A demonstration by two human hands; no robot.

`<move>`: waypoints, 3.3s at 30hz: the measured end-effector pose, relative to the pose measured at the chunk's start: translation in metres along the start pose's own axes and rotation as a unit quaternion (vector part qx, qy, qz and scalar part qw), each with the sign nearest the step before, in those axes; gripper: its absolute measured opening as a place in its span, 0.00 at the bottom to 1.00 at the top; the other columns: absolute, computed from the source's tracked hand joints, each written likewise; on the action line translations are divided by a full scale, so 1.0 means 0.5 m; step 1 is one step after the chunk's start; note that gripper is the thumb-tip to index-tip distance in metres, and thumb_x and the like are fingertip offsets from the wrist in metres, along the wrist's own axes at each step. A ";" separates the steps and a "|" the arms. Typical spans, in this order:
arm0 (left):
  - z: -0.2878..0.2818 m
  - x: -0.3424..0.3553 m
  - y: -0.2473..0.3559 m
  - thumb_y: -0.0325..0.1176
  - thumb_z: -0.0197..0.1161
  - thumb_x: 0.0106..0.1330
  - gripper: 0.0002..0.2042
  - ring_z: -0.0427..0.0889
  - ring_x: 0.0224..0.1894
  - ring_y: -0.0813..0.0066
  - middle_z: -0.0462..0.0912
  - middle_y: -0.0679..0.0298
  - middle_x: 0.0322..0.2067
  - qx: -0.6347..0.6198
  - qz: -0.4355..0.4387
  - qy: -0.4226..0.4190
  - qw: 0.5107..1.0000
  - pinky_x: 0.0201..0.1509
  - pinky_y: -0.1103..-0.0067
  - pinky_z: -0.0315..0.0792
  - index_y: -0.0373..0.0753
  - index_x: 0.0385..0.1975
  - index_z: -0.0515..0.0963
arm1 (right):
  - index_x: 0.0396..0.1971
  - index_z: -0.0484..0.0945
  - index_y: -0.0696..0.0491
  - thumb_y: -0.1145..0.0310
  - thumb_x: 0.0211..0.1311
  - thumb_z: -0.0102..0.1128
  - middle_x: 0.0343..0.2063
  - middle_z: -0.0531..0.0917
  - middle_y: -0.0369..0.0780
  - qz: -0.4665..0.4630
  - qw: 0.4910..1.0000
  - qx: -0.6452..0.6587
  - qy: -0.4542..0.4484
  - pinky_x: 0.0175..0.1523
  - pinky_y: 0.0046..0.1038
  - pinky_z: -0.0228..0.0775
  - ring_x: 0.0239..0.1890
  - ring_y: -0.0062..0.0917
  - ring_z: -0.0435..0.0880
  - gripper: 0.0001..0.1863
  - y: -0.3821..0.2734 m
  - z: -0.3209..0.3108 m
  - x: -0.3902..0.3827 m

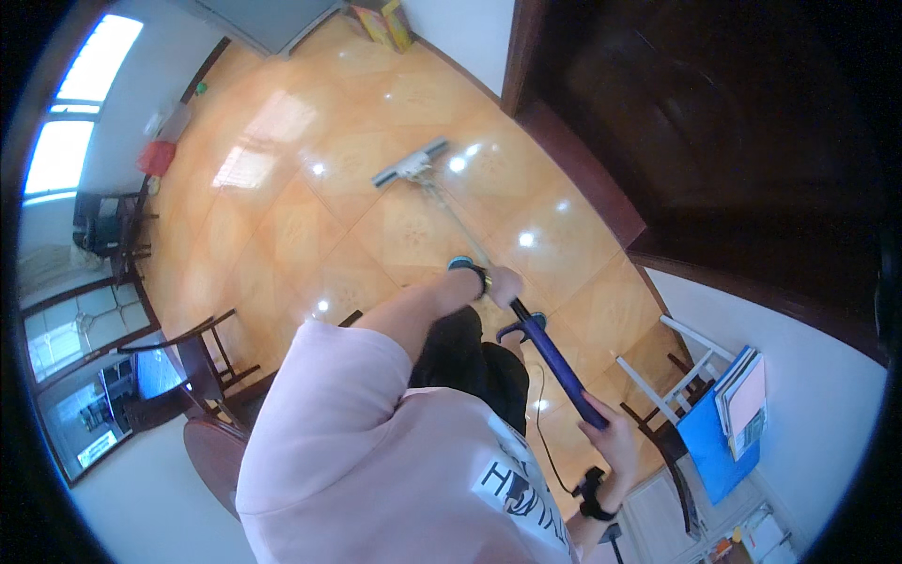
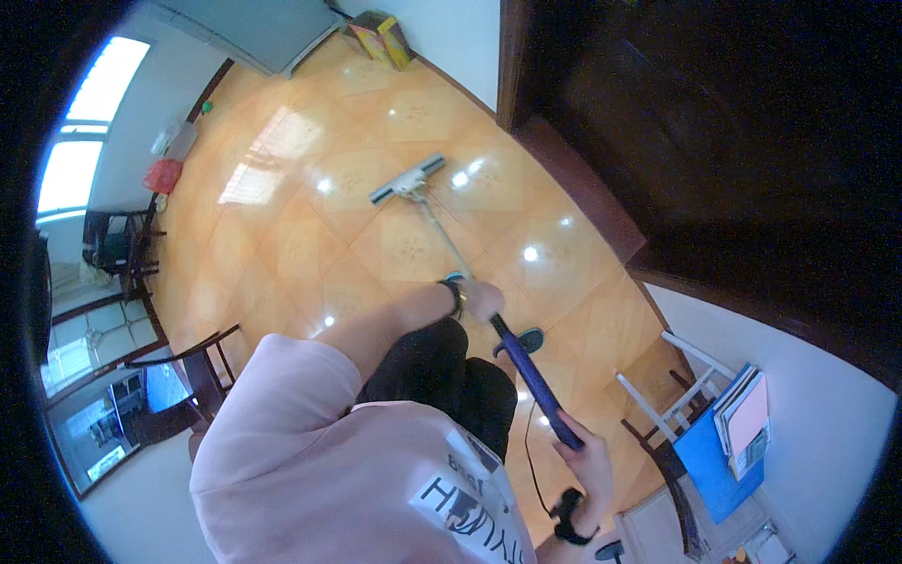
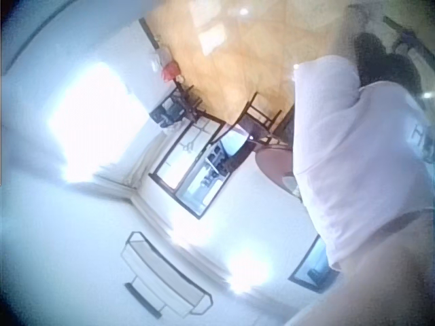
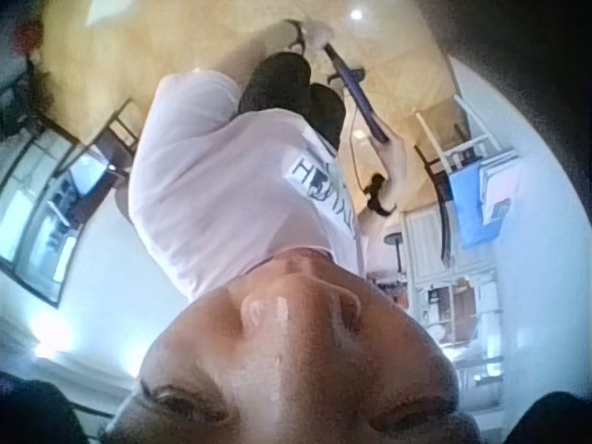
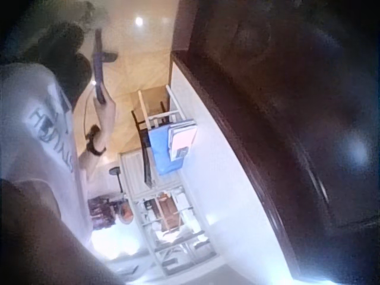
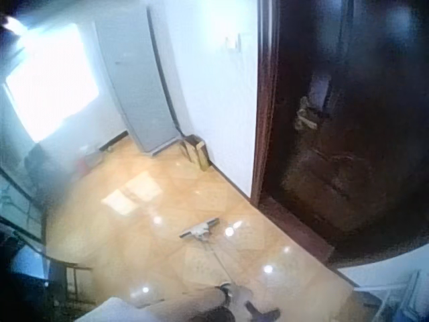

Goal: The person mops a tiled floor in a living room using a flat mop. They move the mop back and forth across the floor, navigating around furniture including a dining table, chairs, a sofa, and a fan.

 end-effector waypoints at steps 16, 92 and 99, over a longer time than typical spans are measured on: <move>0.062 -0.369 -0.408 0.27 0.64 0.54 0.17 0.71 0.57 0.54 0.71 0.55 0.54 -0.007 -0.336 0.339 0.879 0.52 0.63 0.74 0.45 0.46 0.74 | 0.63 0.66 0.43 0.69 0.60 0.58 0.25 0.80 0.56 -0.121 0.980 -0.144 -0.065 0.37 0.47 0.74 0.30 0.51 0.81 0.29 -0.214 0.333 0.257; 0.565 -0.319 0.042 0.30 0.70 0.51 0.28 0.77 0.47 0.49 0.71 0.48 0.51 -0.087 -0.365 0.325 0.868 0.47 0.66 0.75 0.39 0.54 0.68 | 0.60 0.68 0.46 0.68 0.59 0.59 0.22 0.81 0.51 -0.175 0.971 -0.160 -0.040 0.34 0.45 0.75 0.27 0.48 0.81 0.27 0.187 0.437 -0.230; 0.569 -0.066 0.405 0.48 0.73 0.48 0.26 0.63 0.66 0.60 0.70 0.65 0.60 0.034 -0.380 0.014 0.924 0.62 0.48 0.51 0.58 0.50 0.76 | 0.58 0.71 0.47 0.70 0.56 0.60 0.22 0.79 0.49 -0.175 0.975 -0.137 0.017 0.33 0.41 0.75 0.27 0.44 0.80 0.26 0.505 0.270 -0.442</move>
Point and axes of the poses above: each hand's wrist, its own x-axis towards the middle knuckle, its own z-axis out of the palm, y = z × x, the point moved 9 cm from there along x, towards the middle knuckle
